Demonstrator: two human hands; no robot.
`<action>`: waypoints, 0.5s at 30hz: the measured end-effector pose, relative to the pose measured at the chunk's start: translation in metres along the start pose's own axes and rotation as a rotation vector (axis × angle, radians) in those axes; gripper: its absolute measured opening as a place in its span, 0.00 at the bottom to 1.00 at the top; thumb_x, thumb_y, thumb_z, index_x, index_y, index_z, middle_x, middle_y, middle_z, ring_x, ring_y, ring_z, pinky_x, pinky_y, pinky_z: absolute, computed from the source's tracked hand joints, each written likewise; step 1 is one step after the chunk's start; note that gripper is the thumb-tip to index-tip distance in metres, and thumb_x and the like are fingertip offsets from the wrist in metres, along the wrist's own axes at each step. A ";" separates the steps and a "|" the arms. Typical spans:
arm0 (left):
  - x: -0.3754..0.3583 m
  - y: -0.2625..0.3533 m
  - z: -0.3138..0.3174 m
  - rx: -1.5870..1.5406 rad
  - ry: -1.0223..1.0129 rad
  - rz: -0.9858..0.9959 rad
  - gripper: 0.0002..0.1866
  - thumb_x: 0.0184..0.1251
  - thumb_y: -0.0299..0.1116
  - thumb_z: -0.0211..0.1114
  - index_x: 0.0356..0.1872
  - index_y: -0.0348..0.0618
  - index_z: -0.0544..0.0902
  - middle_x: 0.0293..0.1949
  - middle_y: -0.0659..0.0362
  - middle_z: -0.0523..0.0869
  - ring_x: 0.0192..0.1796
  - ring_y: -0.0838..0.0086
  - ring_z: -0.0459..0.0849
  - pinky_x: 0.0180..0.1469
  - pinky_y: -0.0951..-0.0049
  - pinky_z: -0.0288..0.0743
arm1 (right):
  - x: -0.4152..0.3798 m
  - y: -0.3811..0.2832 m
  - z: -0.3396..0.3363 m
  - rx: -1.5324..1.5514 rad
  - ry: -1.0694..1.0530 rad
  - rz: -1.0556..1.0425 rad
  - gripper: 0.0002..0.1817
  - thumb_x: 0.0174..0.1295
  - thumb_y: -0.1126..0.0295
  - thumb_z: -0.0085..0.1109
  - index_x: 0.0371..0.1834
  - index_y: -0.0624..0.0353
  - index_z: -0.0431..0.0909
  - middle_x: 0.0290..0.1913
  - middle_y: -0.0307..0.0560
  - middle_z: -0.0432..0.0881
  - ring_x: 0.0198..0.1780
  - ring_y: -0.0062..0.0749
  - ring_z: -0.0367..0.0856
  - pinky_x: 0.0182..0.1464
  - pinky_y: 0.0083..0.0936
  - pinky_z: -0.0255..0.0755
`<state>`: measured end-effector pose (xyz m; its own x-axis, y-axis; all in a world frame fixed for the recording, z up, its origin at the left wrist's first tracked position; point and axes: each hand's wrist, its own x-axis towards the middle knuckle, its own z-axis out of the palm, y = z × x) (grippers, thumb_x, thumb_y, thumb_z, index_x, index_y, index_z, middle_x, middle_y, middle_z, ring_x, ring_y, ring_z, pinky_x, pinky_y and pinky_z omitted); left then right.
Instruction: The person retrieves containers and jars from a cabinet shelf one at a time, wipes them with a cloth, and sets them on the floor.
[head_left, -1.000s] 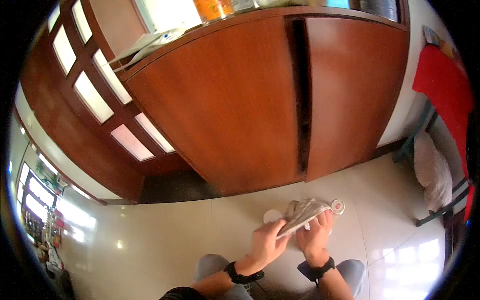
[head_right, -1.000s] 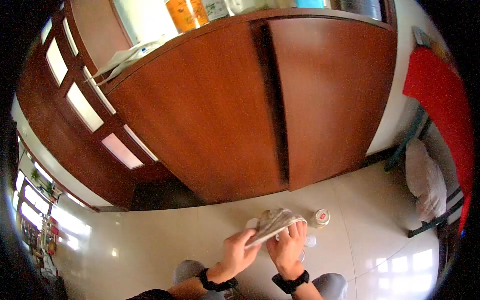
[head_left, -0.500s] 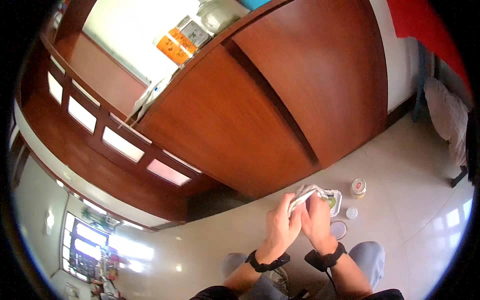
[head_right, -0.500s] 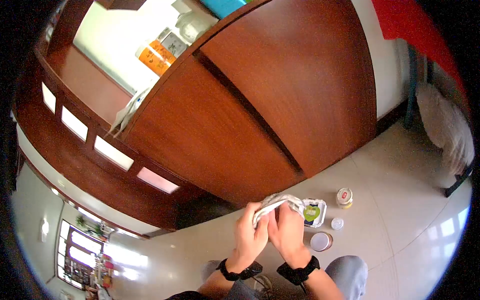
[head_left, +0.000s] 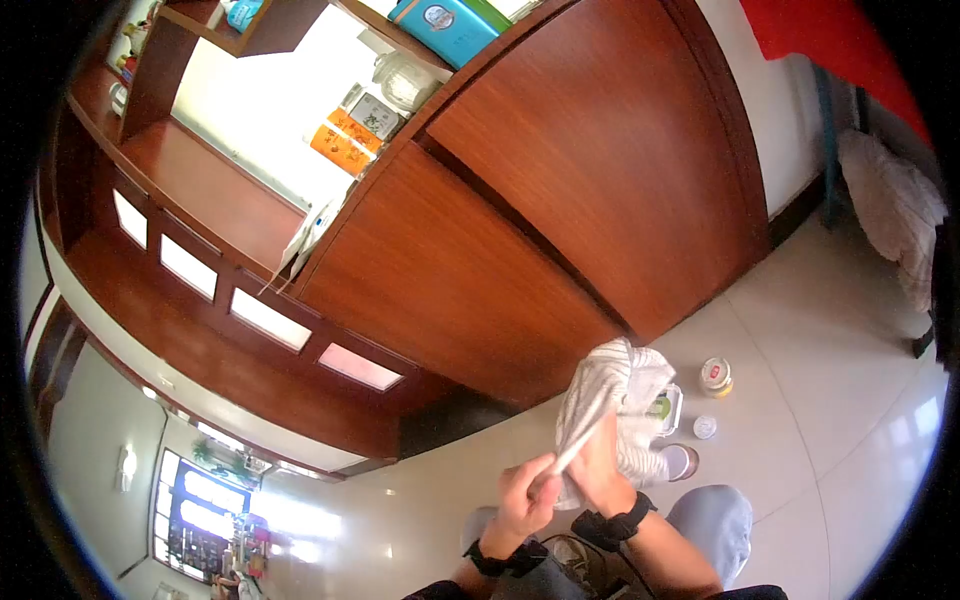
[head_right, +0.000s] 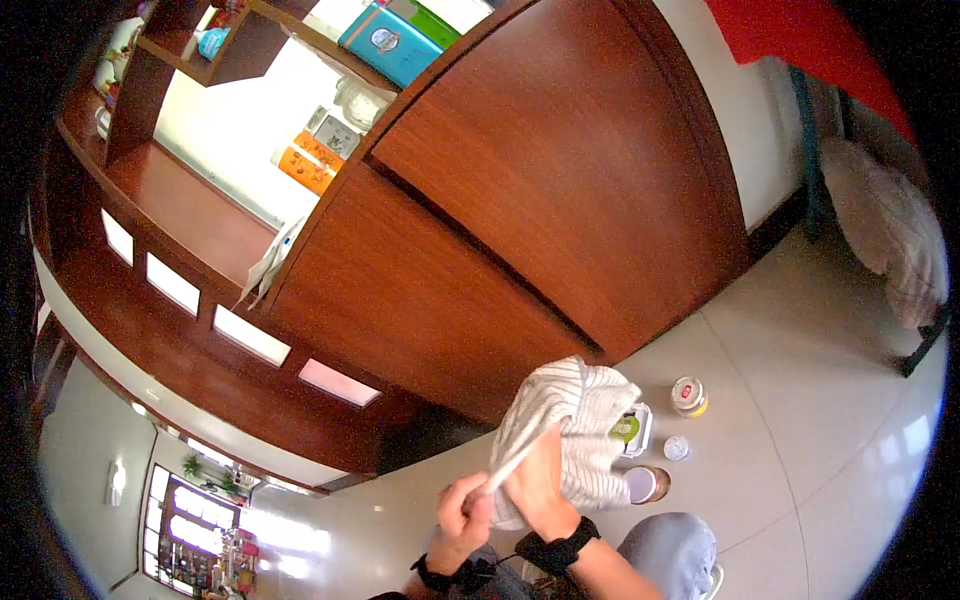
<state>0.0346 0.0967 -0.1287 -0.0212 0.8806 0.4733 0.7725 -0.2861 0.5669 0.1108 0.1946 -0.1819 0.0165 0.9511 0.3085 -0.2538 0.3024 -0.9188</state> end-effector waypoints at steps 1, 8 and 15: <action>0.005 -0.005 -0.014 0.103 -0.042 0.169 0.16 0.68 0.40 0.60 0.44 0.34 0.81 0.22 0.58 0.77 0.25 0.72 0.77 0.28 0.72 0.69 | 0.001 -0.002 0.003 0.077 -0.004 0.036 0.21 0.49 0.70 0.57 0.45 0.70 0.70 0.45 0.66 0.72 0.47 0.64 0.69 0.53 0.46 0.65; 0.098 -0.008 -0.089 0.604 0.182 0.628 0.12 0.58 0.38 0.60 0.34 0.41 0.85 0.28 0.55 0.79 0.31 0.59 0.75 0.36 0.59 0.69 | 0.000 -0.004 0.015 0.464 -0.063 0.204 0.24 0.60 0.72 0.56 0.60 0.66 0.67 0.54 0.44 0.74 0.55 0.29 0.70 0.58 0.27 0.65; 0.295 -0.034 -0.174 0.699 0.467 0.493 0.21 0.59 0.30 0.65 0.56 0.45 0.75 0.42 0.58 0.78 0.46 0.65 0.75 0.56 0.60 0.64 | -0.009 0.011 0.026 0.423 -0.227 0.143 0.27 0.54 0.75 0.59 0.59 0.65 0.66 0.54 0.49 0.74 0.56 0.34 0.72 0.61 0.30 0.64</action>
<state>-0.1078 0.3006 0.1092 0.2719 0.4404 0.8556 0.9615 -0.1610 -0.2227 0.0830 0.1874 -0.1890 -0.2465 0.9291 0.2757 -0.6087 0.0729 -0.7900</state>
